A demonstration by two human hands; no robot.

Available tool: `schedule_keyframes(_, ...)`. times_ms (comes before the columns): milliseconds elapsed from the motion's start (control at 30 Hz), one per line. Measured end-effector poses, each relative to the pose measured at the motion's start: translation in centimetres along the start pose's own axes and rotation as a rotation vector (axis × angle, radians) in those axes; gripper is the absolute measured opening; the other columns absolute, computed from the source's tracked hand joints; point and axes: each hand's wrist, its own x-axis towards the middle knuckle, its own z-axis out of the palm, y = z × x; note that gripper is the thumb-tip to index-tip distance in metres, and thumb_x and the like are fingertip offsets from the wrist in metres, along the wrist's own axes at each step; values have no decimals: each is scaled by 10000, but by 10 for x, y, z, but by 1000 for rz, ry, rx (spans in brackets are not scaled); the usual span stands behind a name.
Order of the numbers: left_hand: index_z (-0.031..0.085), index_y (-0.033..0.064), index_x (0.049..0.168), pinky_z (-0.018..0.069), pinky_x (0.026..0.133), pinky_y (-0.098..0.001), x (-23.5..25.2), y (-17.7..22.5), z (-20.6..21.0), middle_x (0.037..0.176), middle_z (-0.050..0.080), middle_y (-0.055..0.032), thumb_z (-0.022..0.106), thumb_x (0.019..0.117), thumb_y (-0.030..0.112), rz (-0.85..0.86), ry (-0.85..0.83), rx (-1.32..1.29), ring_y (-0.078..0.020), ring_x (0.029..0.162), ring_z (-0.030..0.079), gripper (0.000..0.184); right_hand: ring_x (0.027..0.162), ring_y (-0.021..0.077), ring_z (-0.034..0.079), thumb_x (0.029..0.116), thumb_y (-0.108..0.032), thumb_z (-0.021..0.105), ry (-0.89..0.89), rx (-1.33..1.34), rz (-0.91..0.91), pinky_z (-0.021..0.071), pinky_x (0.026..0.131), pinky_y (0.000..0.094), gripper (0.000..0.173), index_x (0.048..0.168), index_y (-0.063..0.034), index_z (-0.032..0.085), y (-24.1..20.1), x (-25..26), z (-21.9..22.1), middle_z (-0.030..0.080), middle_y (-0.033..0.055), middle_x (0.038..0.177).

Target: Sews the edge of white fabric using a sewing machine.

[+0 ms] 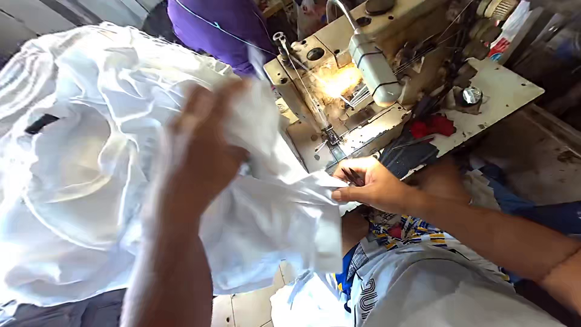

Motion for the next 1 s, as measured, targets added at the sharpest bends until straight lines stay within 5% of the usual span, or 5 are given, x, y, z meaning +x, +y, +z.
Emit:
schedule_keyframes(267, 703, 281, 1268, 491, 532, -364, -15, 12, 62, 673, 620, 50, 807, 869, 191, -86, -490, -457, -101, 553, 548, 422, 660, 139, 607, 949, -285, 730, 110, -472, 284, 535, 647, 362, 219, 1004, -79, 681, 81, -10, -30, 643, 46, 750)
schedule_keyframes(500, 712, 284, 1247, 446, 458, -246, -9, 37, 40, 648, 612, 65, 771, 902, 282, -141, -543, -589, -62, 507, 527, 350, 666, 241, 670, 949, -262, 721, 291, -1093, -219, 556, 522, 427, 419, 1319, -80, 645, 67, 7, 1, 679, 104, 1004)
schedule_keyframes(600, 697, 201, 1291, 426, 435, -223, -11, 36, 34, 631, 605, 1, 722, 922, 165, -182, -604, -811, -93, 483, 512, 372, 667, 226, 669, 943, -189, 704, 224, -1025, -295, 544, 519, 416, 276, 1197, -83, 683, 72, 16, 2, 676, 79, 919)
schedule_keyframes(833, 655, 178, 1316, 595, 600, -279, -36, 16, 33, 956, 708, -15, 710, 920, 174, -304, -420, -777, -136, 727, 683, 400, 839, 139, 681, 1002, -83, 597, 112, -583, -190, 595, 752, 365, 124, 1033, -63, 715, 69, 18, -14, 704, 42, 930)
schedule_keyframes(1000, 749, 201, 1191, 565, 844, -283, -48, 24, 45, 1159, 646, 33, 872, 773, 263, -141, -230, -540, -95, 1010, 639, 440, 477, 100, 453, 1019, -121, 607, 160, 84, 124, 385, 435, 248, 108, 1029, -34, 670, 61, 14, -25, 574, 62, 685)
